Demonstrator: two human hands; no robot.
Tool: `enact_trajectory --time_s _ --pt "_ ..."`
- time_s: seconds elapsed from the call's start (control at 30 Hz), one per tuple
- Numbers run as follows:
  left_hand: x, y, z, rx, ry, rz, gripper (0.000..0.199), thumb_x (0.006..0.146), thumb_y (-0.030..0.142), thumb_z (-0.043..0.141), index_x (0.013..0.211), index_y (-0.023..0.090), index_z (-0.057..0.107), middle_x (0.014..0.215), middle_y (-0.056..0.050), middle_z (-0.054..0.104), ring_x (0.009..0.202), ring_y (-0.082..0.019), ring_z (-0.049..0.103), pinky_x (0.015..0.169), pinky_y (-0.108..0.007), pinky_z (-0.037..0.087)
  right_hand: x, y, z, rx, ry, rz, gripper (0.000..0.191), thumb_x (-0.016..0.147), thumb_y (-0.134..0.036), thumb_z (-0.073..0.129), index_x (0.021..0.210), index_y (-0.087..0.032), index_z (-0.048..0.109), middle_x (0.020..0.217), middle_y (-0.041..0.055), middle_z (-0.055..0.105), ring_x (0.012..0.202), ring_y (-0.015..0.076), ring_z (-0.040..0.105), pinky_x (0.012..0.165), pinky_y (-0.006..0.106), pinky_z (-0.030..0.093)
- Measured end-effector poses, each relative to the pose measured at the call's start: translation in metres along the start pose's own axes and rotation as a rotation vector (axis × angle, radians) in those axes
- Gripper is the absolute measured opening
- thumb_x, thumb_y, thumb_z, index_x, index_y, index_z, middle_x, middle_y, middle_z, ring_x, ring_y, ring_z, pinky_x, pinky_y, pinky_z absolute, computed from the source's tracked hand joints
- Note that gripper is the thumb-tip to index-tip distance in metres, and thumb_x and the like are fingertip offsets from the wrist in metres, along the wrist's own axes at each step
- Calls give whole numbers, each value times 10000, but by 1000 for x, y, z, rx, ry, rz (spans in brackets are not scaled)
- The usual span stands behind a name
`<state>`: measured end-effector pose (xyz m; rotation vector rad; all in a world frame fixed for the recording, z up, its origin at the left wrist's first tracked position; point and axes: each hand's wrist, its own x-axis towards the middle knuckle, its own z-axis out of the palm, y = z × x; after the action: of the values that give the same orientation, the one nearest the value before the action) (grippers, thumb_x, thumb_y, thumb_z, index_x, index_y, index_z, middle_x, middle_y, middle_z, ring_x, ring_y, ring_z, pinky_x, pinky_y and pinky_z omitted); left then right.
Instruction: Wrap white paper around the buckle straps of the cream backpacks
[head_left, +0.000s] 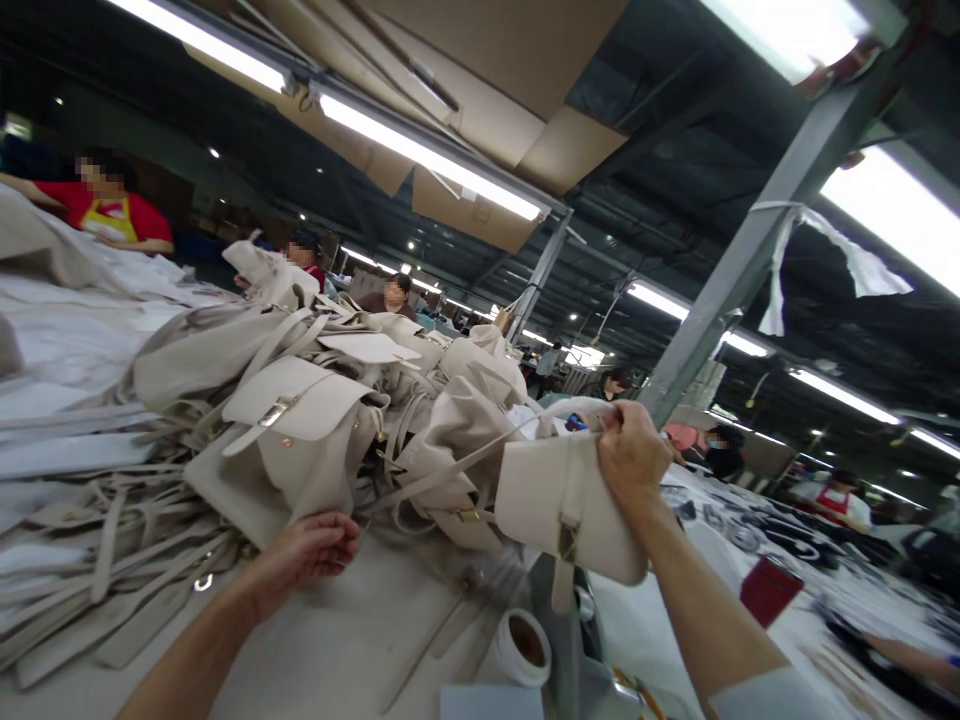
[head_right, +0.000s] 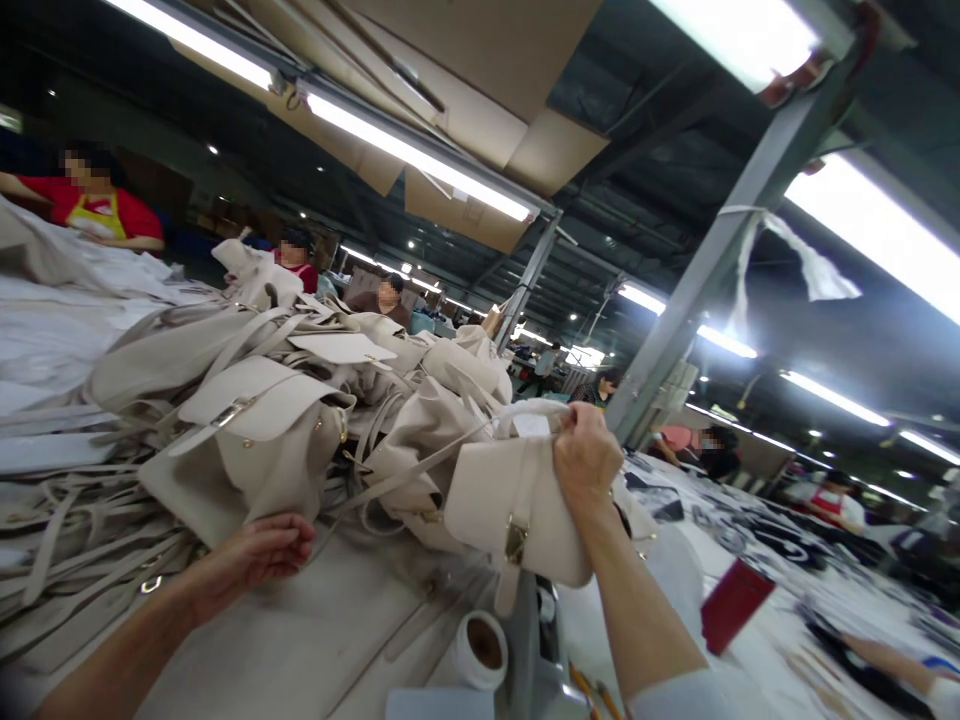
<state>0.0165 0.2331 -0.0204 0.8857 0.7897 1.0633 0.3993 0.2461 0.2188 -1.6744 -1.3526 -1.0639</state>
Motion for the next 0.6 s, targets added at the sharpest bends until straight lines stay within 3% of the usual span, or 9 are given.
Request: enact_trajectory --time_s 0.2,0.37,0.47,0.6 --pt "-7 6 5 -16 12 17 424 569 375 867 889 170 682 797 -36 750 751 -166 674 721 -269 517 42 -55 -66 167 -13 -40 154 910 -263 516 1010 -215 622 913 46 640 776 212 530 661 320 293" --pt "-12 12 7 -68 -9 28 447 605 370 863 955 161 681 873 -67 767 805 -186 700 762 -292 539 72 -95 -120 327 42 -48 114 882 -247 581 966 -202 645 814 13 608 729 168 484 682 314 321" --pt "-13 13 6 -124 -49 37 477 653 344 845 1059 173 662 994 -96 768 888 -206 710 804 -315 543 90 -101 -131 377 34 28 107 852 -225 619 934 -174 664 765 -7 589 685 131 478 651 292 335" --pt "-16 14 4 -220 -141 87 548 704 329 814 1197 201 615 1220 -125 706 1041 -252 688 874 -377 540 113 -82 -137 395 9 92 135 813 -248 683 881 -131 680 692 -11 575 593 113 483 588 287 360"
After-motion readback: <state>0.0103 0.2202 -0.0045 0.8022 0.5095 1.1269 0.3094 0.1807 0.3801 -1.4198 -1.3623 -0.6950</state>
